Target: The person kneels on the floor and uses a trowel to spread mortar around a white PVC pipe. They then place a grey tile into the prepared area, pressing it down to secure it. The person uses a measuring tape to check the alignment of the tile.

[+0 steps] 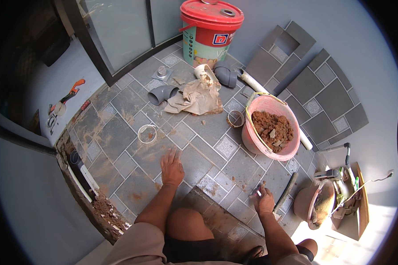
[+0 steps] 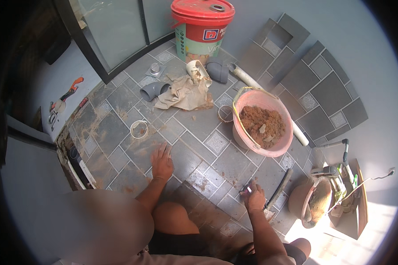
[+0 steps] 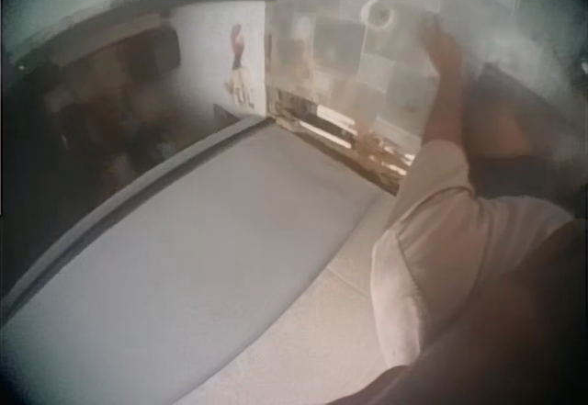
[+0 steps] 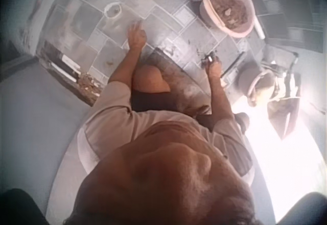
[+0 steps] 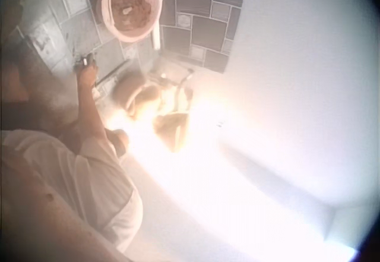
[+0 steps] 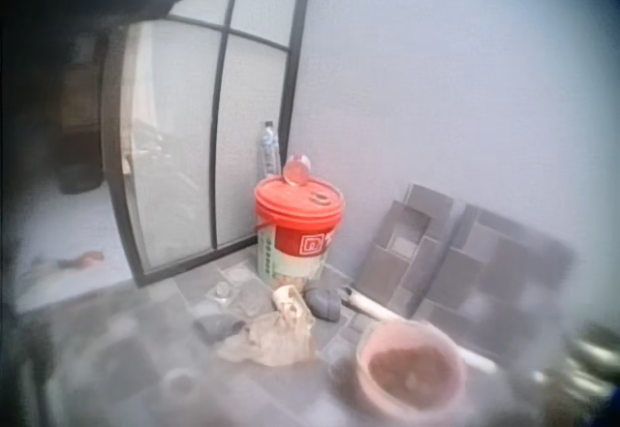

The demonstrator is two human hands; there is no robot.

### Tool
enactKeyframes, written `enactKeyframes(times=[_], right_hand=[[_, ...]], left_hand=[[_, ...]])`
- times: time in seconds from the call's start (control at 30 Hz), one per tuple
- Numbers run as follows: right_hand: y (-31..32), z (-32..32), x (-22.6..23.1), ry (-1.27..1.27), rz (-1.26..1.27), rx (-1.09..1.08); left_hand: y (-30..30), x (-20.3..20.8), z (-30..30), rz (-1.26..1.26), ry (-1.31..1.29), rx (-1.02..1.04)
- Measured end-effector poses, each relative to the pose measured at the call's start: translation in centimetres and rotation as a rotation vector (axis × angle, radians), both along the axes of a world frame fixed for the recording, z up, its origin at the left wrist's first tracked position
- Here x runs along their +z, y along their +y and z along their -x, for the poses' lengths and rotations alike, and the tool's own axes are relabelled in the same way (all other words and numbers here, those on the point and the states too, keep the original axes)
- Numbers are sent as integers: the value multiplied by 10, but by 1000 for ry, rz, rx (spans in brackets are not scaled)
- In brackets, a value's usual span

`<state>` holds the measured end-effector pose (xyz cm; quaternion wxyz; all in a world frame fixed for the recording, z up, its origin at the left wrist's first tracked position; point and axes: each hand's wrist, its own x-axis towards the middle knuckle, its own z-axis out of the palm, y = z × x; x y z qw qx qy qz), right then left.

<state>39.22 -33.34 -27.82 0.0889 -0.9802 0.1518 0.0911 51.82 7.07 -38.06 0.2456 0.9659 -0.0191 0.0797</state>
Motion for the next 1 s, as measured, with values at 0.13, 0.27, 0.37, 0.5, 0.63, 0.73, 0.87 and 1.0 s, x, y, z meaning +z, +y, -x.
enactKeyframes(times=[0.13,0.27,0.37,0.5,0.63,0.73,0.87,1.0], right_hand=[[2,-5,-4,19,8,27],[5,-7,1,9,-16,71],[-9,6,1,4,-78,49],[-26,4,-8,-24,1,135],[-26,-6,10,48,-92,133],[-27,0,11,66,-112,92],[-27,9,1,112,-127,64],[-2,21,-3,-76,-451,-48]], left_hand=[[10,10,-5,-6,8,-12],[16,6,-5,21,-26,5],[0,6,-11,4,-40,-26],[0,-41,0,-6,-142,-7],[8,-40,0,83,-200,-36],[22,-33,6,283,-219,-36],[-1,32,52,411,-55,213],[-7,43,120,554,49,135]])
